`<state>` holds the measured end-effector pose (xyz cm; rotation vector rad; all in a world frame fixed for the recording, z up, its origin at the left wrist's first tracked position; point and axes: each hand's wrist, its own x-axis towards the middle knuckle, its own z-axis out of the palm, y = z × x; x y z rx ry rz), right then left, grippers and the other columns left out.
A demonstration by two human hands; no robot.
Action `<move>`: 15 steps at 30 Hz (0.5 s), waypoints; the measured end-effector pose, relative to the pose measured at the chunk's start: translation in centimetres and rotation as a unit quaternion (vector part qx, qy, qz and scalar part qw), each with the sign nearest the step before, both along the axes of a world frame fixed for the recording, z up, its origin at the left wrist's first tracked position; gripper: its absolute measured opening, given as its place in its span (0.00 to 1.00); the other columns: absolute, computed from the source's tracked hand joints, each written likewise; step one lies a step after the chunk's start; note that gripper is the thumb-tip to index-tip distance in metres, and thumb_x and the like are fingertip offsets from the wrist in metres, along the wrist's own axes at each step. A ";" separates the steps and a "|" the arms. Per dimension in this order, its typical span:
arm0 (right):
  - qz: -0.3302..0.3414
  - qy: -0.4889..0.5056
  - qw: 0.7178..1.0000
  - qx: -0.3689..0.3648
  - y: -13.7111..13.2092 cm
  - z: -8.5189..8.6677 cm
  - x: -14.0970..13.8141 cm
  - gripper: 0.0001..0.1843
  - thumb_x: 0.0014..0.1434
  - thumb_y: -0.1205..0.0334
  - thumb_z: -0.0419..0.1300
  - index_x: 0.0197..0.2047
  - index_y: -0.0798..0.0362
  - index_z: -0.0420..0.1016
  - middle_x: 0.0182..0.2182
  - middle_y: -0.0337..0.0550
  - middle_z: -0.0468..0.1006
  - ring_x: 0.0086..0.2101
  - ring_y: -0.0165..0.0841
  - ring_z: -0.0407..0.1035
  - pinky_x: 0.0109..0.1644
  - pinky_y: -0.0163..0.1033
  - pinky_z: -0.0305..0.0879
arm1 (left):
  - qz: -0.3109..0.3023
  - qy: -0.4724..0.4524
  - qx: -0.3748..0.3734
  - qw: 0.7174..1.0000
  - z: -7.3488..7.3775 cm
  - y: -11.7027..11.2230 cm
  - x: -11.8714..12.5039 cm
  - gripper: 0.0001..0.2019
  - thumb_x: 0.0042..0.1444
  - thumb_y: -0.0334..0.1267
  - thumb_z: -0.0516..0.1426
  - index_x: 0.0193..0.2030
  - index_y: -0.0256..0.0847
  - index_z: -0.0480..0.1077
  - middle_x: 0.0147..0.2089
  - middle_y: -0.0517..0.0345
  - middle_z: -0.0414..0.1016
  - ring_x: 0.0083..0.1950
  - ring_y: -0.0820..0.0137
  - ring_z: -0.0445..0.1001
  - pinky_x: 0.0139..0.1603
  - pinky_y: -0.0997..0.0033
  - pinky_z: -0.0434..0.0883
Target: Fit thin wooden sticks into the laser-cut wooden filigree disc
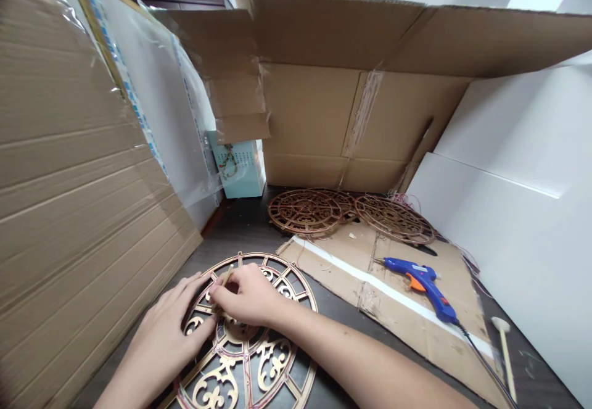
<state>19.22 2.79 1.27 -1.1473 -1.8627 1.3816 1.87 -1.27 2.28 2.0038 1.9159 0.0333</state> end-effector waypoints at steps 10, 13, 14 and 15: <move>0.017 -0.040 0.995 0.091 -0.2 0.2 -0.3 0.13 0.58 0.72 0.57 0.22 0.56 0.72 0.19 0.34 0.70 0.23 0.25 0.61 0.31 0.31 0.55 | 0.022 0.007 -0.029 0.999 0.2 0.3 0.4 0.34 0.56 0.47 0.49 0.69 0.40 0.62 0.73 0.54 0.60 0.73 0.55 0.57 0.73 0.50 0.58; 0.009 -0.051 0.993 0.105 -0.3 0.0 -0.4 0.14 0.59 0.70 0.57 0.22 0.55 0.71 0.20 0.35 0.70 0.23 0.26 0.61 0.32 0.31 0.55 | 0.011 0.012 -0.016 1.000 -0.1 0.0 0.2 0.33 0.57 0.48 0.48 0.69 0.42 0.63 0.72 0.55 0.61 0.74 0.55 0.56 0.74 0.50 0.57; 0.007 -0.052 0.994 0.097 -0.3 -0.1 -0.4 0.13 0.59 0.70 0.58 0.23 0.56 0.72 0.21 0.36 0.72 0.24 0.26 0.62 0.32 0.31 0.56 | 0.007 0.014 -0.009 1.000 -0.2 -0.1 0.2 0.33 0.58 0.49 0.47 0.69 0.42 0.63 0.73 0.56 0.60 0.74 0.56 0.56 0.74 0.50 0.56; 0.005 -0.050 0.995 0.084 -0.3 -0.1 -0.4 0.13 0.60 0.69 0.58 0.23 0.56 0.73 0.22 0.36 0.73 0.25 0.27 0.63 0.33 0.31 0.56 | 0.003 0.016 -0.002 1.000 -0.3 -0.2 0.1 0.33 0.60 0.50 0.45 0.70 0.42 0.63 0.73 0.56 0.60 0.74 0.56 0.56 0.74 0.49 0.56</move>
